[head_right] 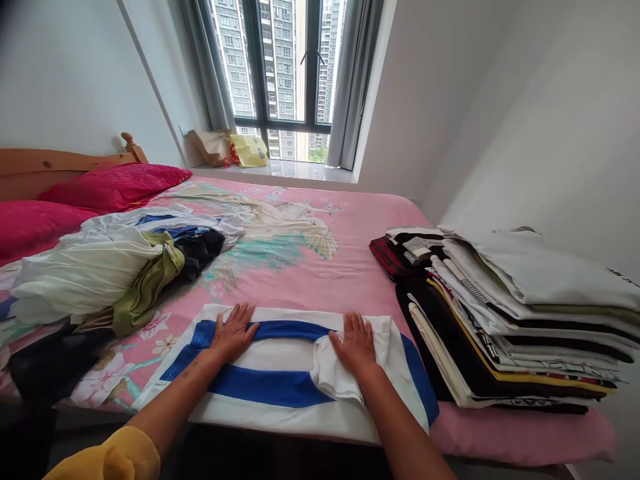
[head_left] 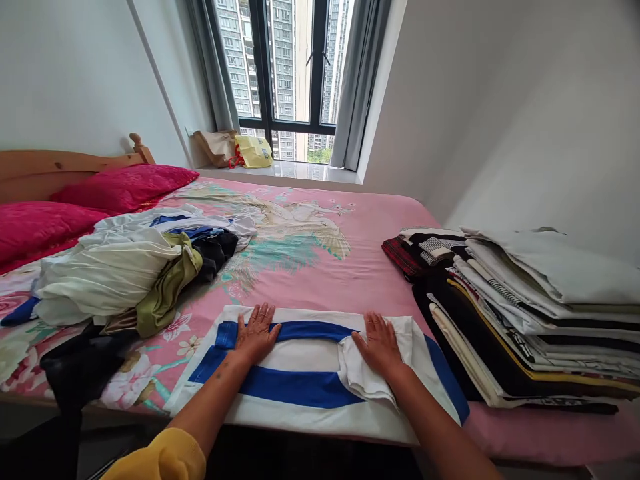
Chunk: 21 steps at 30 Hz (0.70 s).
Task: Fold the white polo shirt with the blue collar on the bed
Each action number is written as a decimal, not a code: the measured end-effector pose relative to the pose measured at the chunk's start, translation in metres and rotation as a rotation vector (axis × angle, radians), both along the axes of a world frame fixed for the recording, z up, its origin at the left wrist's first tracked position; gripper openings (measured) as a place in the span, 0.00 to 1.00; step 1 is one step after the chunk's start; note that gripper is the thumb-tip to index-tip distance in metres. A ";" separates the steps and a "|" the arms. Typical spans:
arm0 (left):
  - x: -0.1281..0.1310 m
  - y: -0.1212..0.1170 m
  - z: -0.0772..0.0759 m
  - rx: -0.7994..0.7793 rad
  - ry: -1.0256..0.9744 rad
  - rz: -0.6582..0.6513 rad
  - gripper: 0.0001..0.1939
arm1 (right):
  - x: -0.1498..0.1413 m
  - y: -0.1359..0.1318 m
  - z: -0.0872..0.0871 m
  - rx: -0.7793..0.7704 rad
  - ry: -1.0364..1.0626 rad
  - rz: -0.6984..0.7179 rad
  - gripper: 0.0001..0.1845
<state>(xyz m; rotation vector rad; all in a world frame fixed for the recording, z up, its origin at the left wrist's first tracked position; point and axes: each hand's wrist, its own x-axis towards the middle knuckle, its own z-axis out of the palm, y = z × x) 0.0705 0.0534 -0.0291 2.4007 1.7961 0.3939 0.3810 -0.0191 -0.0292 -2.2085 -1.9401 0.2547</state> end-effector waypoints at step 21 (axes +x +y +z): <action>0.154 -0.132 0.057 0.059 -0.004 -0.837 0.40 | 0.084 -0.050 0.033 0.566 0.962 -0.460 0.22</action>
